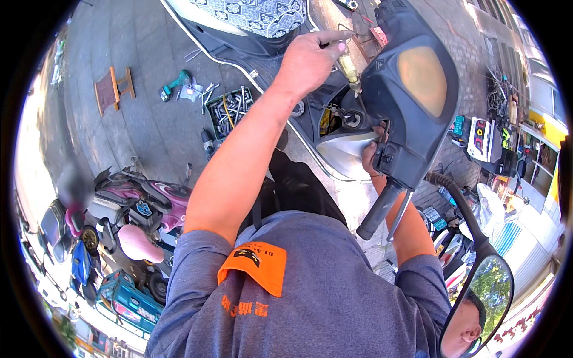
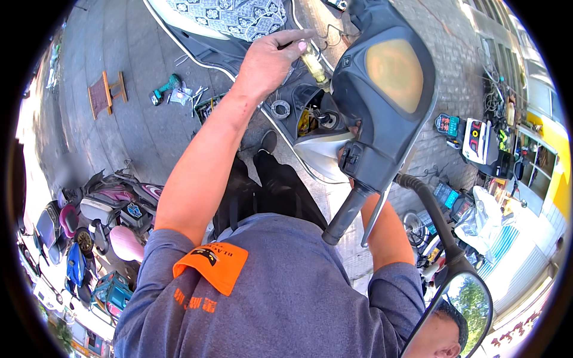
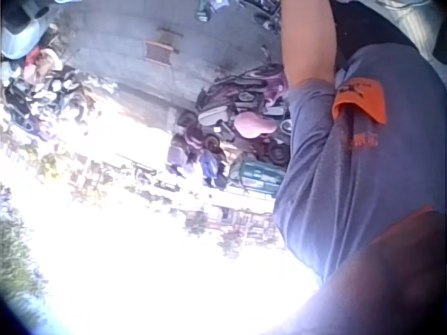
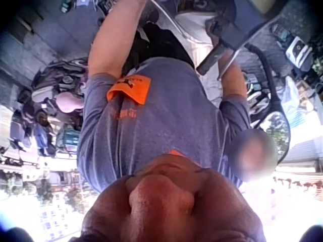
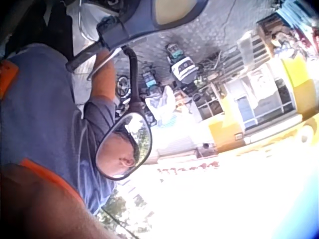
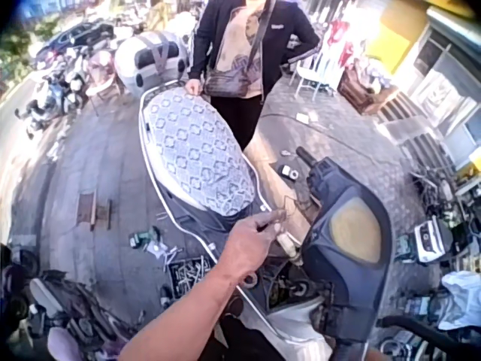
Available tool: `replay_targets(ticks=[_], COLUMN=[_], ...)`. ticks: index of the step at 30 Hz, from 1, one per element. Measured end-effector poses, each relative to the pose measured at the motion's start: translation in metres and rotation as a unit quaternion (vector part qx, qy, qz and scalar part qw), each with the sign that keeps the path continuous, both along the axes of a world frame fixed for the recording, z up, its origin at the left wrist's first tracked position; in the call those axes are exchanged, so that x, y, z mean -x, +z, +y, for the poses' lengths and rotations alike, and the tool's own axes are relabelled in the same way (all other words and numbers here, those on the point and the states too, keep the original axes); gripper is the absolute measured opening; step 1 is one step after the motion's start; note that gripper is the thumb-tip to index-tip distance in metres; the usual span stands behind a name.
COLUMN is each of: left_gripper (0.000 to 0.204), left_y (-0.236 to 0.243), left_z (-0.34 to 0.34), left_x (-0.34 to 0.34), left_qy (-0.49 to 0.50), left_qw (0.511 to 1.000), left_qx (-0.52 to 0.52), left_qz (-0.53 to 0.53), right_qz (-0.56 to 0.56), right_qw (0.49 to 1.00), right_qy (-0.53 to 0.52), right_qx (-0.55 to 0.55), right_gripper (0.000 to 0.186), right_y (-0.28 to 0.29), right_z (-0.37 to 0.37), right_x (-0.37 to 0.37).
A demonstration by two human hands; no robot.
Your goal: The person removes the front cover of a scooter using a screwdriver, handles internal wiring, and then fits the cover back onto the frame and reattaches a side mirror using a tool.
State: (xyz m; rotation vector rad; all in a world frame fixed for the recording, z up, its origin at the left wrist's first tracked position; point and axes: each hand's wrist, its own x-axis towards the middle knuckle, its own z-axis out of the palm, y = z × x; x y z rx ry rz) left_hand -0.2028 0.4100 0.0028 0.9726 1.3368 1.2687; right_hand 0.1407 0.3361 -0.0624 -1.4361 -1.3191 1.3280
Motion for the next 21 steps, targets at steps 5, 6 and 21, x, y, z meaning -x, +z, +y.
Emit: replay_targets(ticks=[5, 6, 21], left_gripper=[0.043, 0.044, 0.043], left_y=[-0.014, -0.009, -0.001], left_z=[0.002, 0.003, 0.002], left_x=[-0.002, -0.002, -0.001], left_qy=[0.025, 0.010, 0.000], left_qw=[0.994, 0.998, 1.000], left_qx=[-0.057, -0.038, 0.010], left_qz=[-0.090, -0.049, -0.015], right_qz=[-0.071, -0.152, -0.287], right_qw=[0.995, 0.980, 0.923], right_qy=[0.024, 0.052, 0.136], right_qx=[-0.066, -0.114, -0.217], right_gripper=[0.042, 0.042, 0.042], right_y=[0.005, 0.005, -0.003], right_z=[0.000, 0.001, 0.003], right_x=[0.005, 0.004, -0.009])
